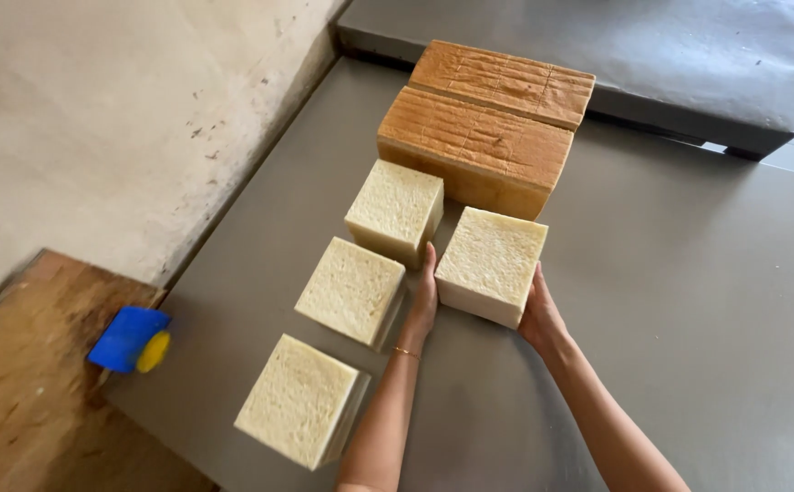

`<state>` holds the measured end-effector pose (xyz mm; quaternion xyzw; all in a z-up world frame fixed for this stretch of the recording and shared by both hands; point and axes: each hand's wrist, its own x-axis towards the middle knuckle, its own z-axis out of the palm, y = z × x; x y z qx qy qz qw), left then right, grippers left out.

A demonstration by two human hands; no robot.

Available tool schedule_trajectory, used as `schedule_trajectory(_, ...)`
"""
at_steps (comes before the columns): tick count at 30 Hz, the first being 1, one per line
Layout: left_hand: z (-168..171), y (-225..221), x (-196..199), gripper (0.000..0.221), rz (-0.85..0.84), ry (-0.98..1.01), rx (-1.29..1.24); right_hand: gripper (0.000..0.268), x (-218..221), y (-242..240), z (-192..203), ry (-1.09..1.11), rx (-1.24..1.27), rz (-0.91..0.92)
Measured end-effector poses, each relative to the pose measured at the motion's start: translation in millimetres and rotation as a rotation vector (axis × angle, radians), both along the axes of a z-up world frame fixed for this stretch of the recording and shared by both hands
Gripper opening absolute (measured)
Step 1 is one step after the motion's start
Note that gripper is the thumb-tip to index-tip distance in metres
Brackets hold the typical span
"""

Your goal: Slicing off the crusts from loaves of white bread.

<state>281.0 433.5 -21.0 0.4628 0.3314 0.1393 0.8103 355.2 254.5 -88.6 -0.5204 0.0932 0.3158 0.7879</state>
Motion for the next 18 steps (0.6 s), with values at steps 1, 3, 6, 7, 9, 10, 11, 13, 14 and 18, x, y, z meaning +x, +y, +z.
schedule_trajectory(1, 2, 6, 5, 0.108, -0.008, -0.001, -0.003, 0.094, 8, 3, -5, -0.001, -0.003, -0.008)
schedule_trajectory(3, 8, 19, 12, 0.108, -0.011, -0.018, -0.045, 0.093, 23, 9, -14, 0.009, 0.003, 0.027)
schedule_trajectory(6, -23, 30, 24, 0.109, -0.131, -0.035, -0.035, 0.090, 28, 18, -8, 0.031, -0.003, 0.001)
schedule_trajectory(7, -53, 28, 32, 0.109, -0.132, -0.038, -0.036, 0.090, 31, 19, -7, 0.029, -0.004, 0.000)
schedule_trajectory(9, -111, 23, 46, 0.077, -0.010, -0.167, -0.052, 0.090, 34, 20, -6, 0.043, -0.021, -0.003)
schedule_trajectory(10, -124, 16, 42, 0.077, -0.011, -0.169, -0.055, 0.090, 33, 19, -9, 0.041, -0.024, -0.004)
schedule_trajectory(11, -138, 8, 37, 0.070, 0.040, -0.210, -0.015, 0.089, 33, 18, -13, 0.048, -0.018, -0.011)
schedule_trajectory(13, -105, -9, 20, 0.063, 0.092, -0.254, 0.024, 0.089, 33, 20, -10, 0.051, -0.012, -0.018)
schedule_trajectory(14, -58, -23, 1, 0.059, 0.168, -0.208, 0.050, 0.088, 32, 22, -5, 0.058, -0.010, -0.022)
schedule_trajectory(18, -61, -79, -36, 0.070, 0.170, -0.196, -0.023, 0.095, 16, 40, 50, 0.058, -0.135, 0.025)
